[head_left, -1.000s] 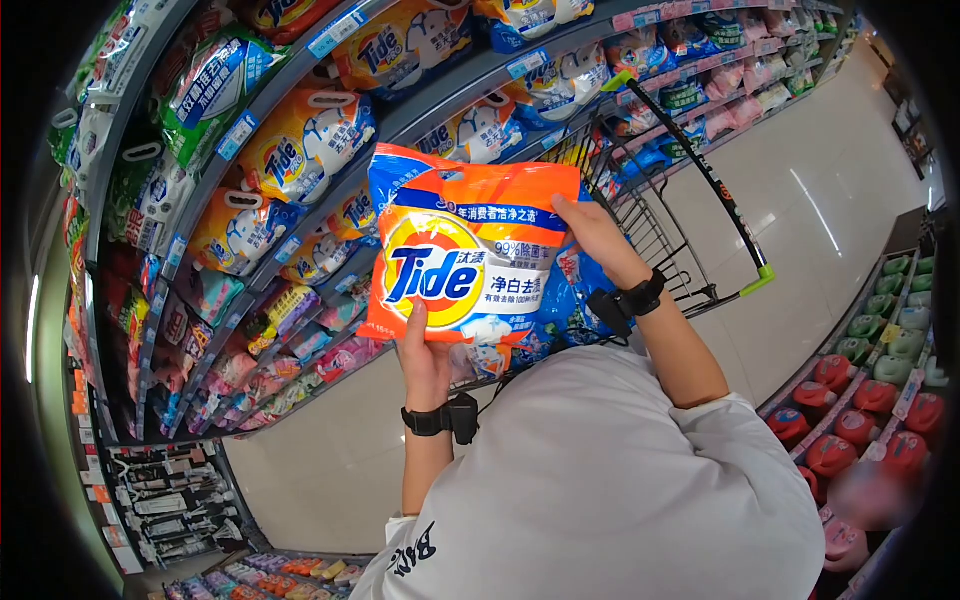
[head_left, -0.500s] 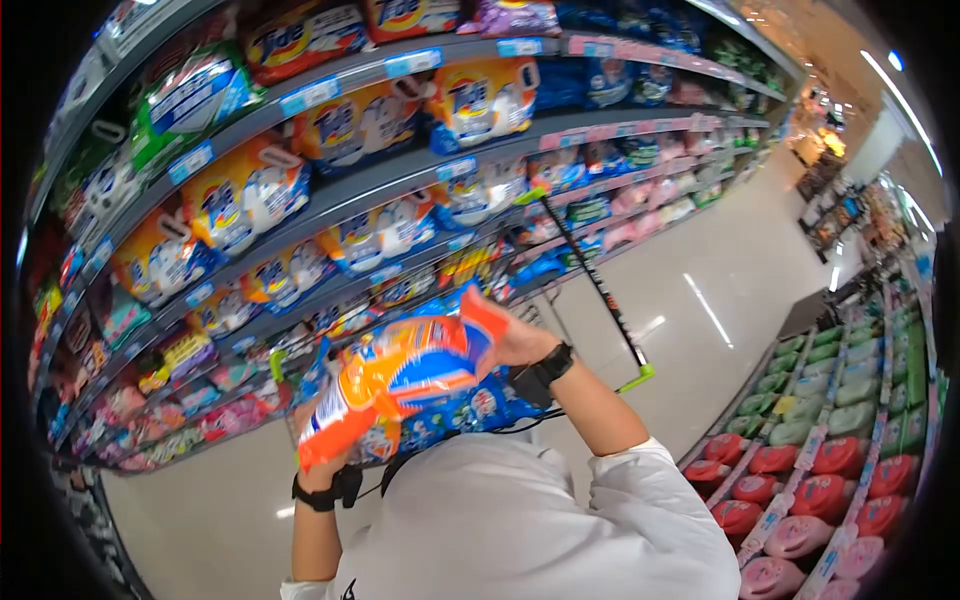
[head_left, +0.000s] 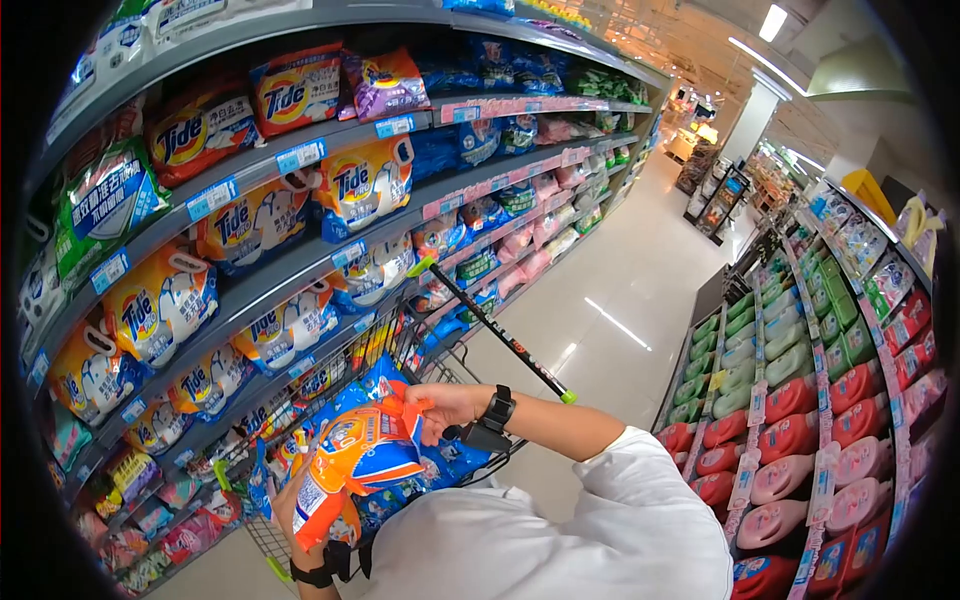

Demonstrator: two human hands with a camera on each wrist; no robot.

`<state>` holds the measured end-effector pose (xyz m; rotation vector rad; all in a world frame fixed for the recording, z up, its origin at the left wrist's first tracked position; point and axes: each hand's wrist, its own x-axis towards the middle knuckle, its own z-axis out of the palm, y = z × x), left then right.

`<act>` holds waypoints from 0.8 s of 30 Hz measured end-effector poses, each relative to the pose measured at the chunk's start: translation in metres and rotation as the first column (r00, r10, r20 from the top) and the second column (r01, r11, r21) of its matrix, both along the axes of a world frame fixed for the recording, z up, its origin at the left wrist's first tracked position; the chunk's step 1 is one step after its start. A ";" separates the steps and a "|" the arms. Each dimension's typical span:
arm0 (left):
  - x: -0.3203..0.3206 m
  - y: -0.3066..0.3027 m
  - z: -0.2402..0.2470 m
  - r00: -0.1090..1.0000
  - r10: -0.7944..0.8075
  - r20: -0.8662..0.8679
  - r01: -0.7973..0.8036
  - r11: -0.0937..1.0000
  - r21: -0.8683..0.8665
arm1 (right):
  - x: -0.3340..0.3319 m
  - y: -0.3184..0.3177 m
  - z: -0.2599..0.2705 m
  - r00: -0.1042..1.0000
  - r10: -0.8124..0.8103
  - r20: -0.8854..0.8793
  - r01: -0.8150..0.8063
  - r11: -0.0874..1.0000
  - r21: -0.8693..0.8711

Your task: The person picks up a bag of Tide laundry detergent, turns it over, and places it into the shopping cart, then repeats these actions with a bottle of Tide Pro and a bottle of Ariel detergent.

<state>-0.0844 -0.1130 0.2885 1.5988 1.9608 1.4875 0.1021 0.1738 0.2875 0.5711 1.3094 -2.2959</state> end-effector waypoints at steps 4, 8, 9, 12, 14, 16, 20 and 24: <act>-0.009 0.008 -0.025 0.997 -0.078 0.009 0.078 0.997 0.022 | -0.008 -0.015 0.062 0.916 -0.274 -0.292 0.324 0.936 0.140; -0.011 0.020 -0.035 0.999 -0.035 -0.006 0.034 0.998 -0.056 | -0.033 -0.015 0.116 0.764 -0.331 -0.553 0.508 0.838 0.200; -0.007 0.030 -0.019 0.962 0.004 -0.272 -0.036 0.993 -0.114 | -0.033 -0.017 0.139 0.810 -0.200 -0.551 0.426 0.847 0.318; -0.036 0.024 -0.073 0.986 -0.152 0.075 0.169 0.891 -0.421 | -0.046 -0.024 0.151 0.705 0.386 -0.595 0.354 0.536 0.767; -0.035 0.027 -0.084 0.900 -0.155 0.408 0.272 0.931 -0.245 | -0.048 -0.032 0.150 0.706 0.565 -0.427 0.284 0.327 0.902; -0.027 0.037 -0.075 0.612 -0.276 0.741 0.354 0.934 0.055 | -0.050 -0.037 0.146 0.692 0.687 -0.223 0.219 0.095 0.971; -0.006 0.067 -0.078 0.059 -0.412 0.909 0.453 0.823 0.343 | -0.062 -0.032 0.134 0.616 0.691 -0.379 0.219 0.312 0.924; -0.009 0.069 -0.125 -0.073 -0.356 0.932 0.398 0.846 0.354 | -0.069 -0.021 0.110 0.603 0.714 -0.356 0.173 0.318 0.932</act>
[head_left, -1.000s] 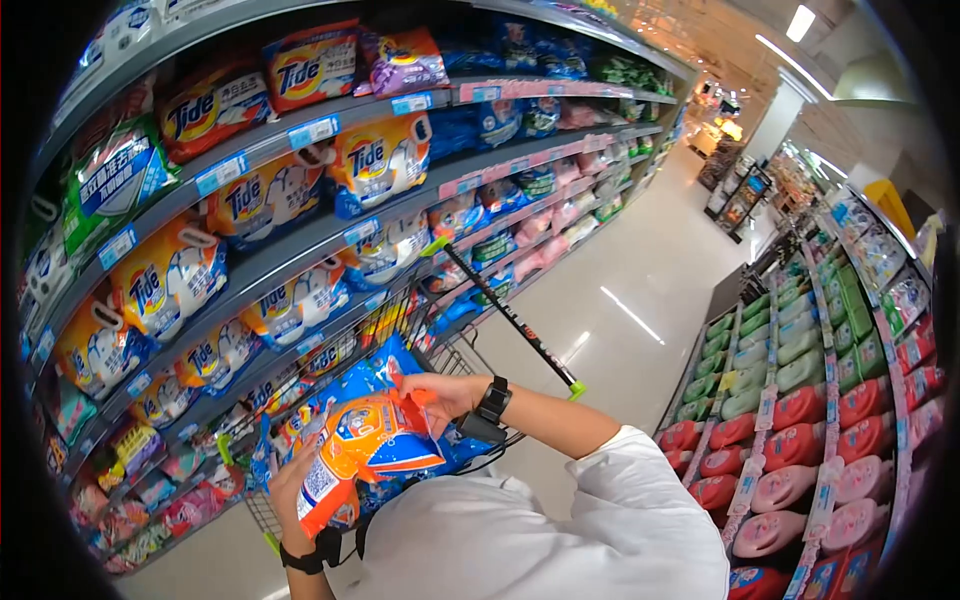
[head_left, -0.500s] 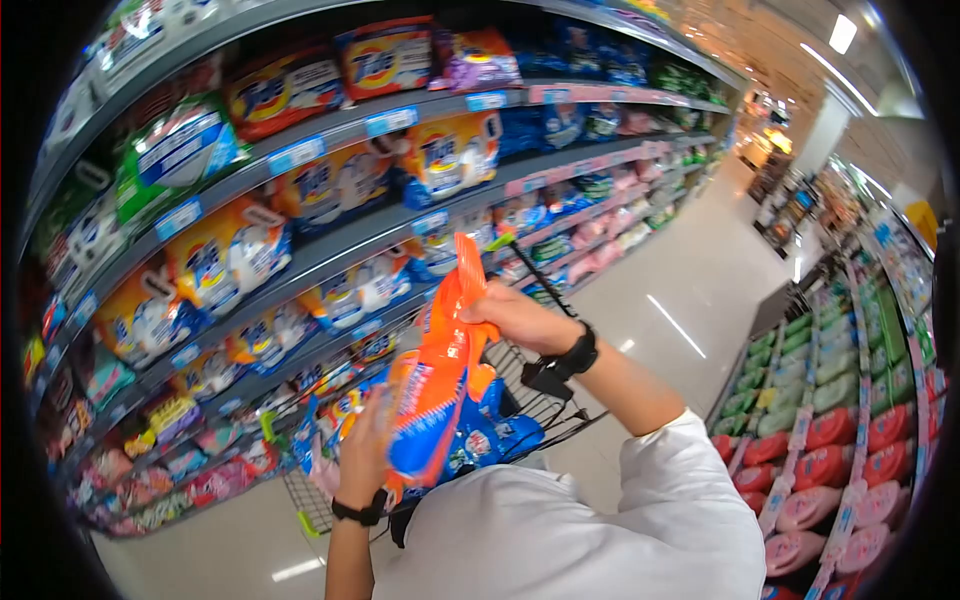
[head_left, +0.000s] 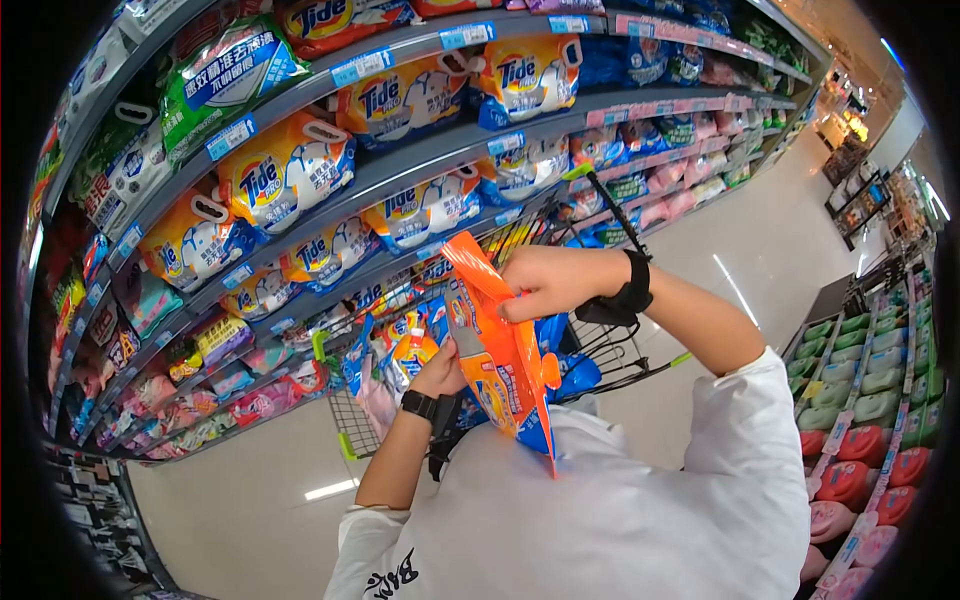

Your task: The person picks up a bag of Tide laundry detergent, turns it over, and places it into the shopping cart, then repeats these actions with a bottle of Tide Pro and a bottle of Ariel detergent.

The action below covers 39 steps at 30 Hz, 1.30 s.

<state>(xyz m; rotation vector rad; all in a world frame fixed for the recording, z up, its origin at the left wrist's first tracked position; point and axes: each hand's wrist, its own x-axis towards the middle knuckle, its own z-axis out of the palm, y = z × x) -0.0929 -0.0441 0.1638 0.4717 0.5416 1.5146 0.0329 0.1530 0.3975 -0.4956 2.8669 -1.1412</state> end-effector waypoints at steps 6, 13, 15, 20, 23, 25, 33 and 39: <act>-0.013 -0.016 0.001 0.967 0.166 0.191 -0.173 0.985 0.021 | 0.003 0.037 -0.003 0.993 -0.023 0.115 0.038 0.990 -0.135; -0.010 -0.023 0.041 0.968 0.184 0.168 -0.186 0.983 -0.008 | 0.000 0.050 0.004 0.977 -0.193 0.087 0.207 0.959 -0.196; -0.005 -0.023 0.052 0.943 0.313 0.115 -0.306 0.949 -0.075 | 0.005 0.055 0.002 0.966 -0.259 0.011 0.257 0.956 -0.139; -0.001 -0.024 0.080 0.877 0.446 0.178 -0.433 0.895 -0.109 | 0.040 0.077 0.003 0.958 -0.243 0.150 0.281 0.901 -0.332; 0.001 -0.028 0.095 0.865 0.474 0.168 -0.457 0.880 -0.127 | 0.065 0.083 -0.018 0.918 -0.329 0.220 0.395 0.785 -0.477; 0.004 -0.029 0.102 0.851 0.497 0.168 -0.478 0.867 -0.144 | 0.063 0.069 -0.056 0.888 -0.384 0.254 0.455 0.652 -0.606; 0.005 -0.028 0.113 0.831 0.544 0.115 -0.534 0.839 -0.106 | 0.013 -0.035 -0.143 0.841 -0.369 0.396 0.455 0.085 -0.887; -0.018 -0.067 0.119 0.923 0.314 0.221 -0.338 0.938 0.080 | -0.001 -0.054 -0.117 0.788 -0.476 0.391 0.404 -0.081 -0.911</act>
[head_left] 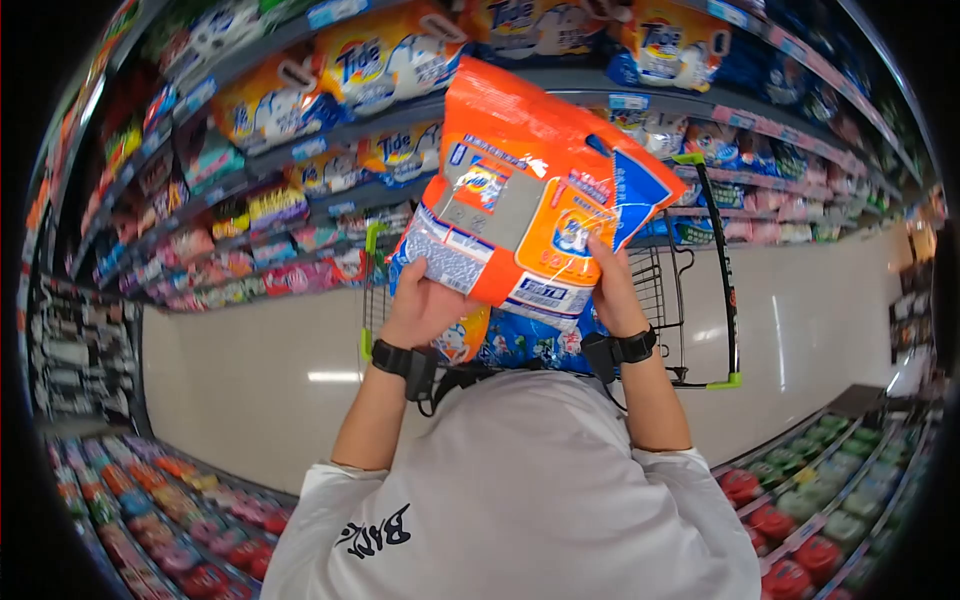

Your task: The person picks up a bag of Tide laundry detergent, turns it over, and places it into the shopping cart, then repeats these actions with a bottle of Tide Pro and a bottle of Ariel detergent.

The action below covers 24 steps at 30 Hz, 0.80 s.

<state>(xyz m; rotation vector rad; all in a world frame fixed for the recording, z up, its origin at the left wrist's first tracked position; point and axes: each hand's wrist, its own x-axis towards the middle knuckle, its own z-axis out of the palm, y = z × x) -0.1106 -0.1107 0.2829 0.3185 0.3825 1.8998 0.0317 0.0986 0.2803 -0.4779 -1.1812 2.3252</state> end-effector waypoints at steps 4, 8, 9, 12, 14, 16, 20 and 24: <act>-0.006 -0.027 -0.002 0.971 0.157 -0.180 -0.198 0.951 -0.237 | -0.008 -0.008 0.009 1.000 0.022 0.012 -0.021 0.991 -0.135; -0.009 -0.056 0.017 0.918 0.274 -0.288 -0.356 0.889 -0.287 | -0.028 -0.026 0.009 0.996 0.094 -0.003 -0.093 0.978 -0.187; -0.009 -0.065 0.020 0.914 0.289 -0.286 -0.370 0.882 -0.293 | -0.034 -0.031 0.006 0.991 0.132 -0.013 -0.131 0.968 -0.216; 0.006 -0.081 0.020 0.881 0.355 -0.314 -0.454 0.822 -0.345 | -0.038 -0.036 0.002 0.970 0.209 0.122 -0.179 0.960 -0.217; 0.005 -0.101 0.012 0.821 0.453 -0.348 -0.556 0.774 -0.303 | -0.055 -0.051 -0.001 0.943 0.291 0.164 -0.257 0.946 -0.200; 0.005 -0.123 0.002 0.794 0.499 -0.346 -0.586 0.780 -0.219 | -0.067 -0.071 -0.003 0.940 0.311 0.139 -0.275 0.934 -0.230; -0.013 -0.167 -0.020 0.821 0.516 -0.245 -0.553 0.826 -0.113 | -0.082 -0.101 -0.004 0.928 0.342 0.145 -0.309 0.927 -0.211; -0.040 -0.196 -0.023 0.861 0.484 -0.152 -0.502 0.858 -0.111 | -0.097 -0.137 0.012 0.939 0.265 0.221 -0.245 0.963 -0.114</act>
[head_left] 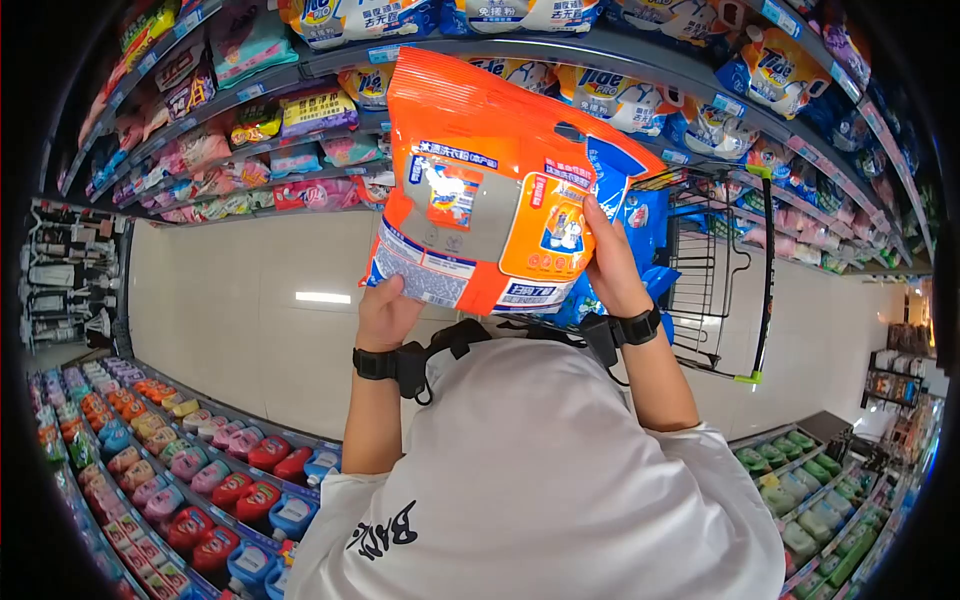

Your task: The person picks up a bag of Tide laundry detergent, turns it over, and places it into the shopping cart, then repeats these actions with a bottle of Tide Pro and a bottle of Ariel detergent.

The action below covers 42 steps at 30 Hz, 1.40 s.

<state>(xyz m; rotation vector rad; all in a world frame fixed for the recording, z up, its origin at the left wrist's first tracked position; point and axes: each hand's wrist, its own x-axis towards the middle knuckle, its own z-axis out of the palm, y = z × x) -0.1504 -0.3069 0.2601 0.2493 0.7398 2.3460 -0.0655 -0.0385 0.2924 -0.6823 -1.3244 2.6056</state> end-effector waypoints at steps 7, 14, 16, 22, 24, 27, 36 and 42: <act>-0.048 -0.034 -0.012 0.974 -0.125 0.191 0.151 0.980 -0.128 | -0.012 -0.048 0.007 0.988 -0.072 0.135 0.067 0.997 0.046; -0.070 -0.035 -0.035 0.917 -0.263 0.301 0.330 0.923 -0.197 | 0.004 -0.069 -0.002 0.974 -0.125 0.187 0.119 0.992 0.041; -0.078 -0.033 -0.039 0.897 -0.315 0.309 0.388 0.898 -0.209 | 0.009 -0.074 -0.002 0.968 -0.177 0.178 0.172 0.984 0.040; -0.089 -0.025 -0.023 0.880 -0.410 0.240 0.467 0.839 -0.278 | 0.023 -0.077 -0.003 0.956 -0.239 0.168 0.219 0.968 0.125; -0.094 -0.019 -0.025 0.869 -0.444 0.219 0.492 0.822 -0.286 | 0.025 -0.085 0.001 0.944 -0.288 0.164 0.269 0.955 0.126; -0.099 -0.014 -0.028 0.845 -0.486 0.222 0.530 0.814 -0.238 | 0.030 -0.096 0.016 0.925 -0.339 0.170 0.318 0.938 0.139; -0.097 -0.039 -0.029 0.913 -0.404 -0.052 0.356 0.852 -0.383 | 0.027 -0.106 0.011 0.904 -0.407 0.130 0.391 0.911 0.130; -0.088 -0.059 0.004 0.787 -0.402 -0.468 0.227 0.894 -0.387 | 0.026 -0.108 0.022 0.860 -0.506 -0.065 0.510 0.857 0.077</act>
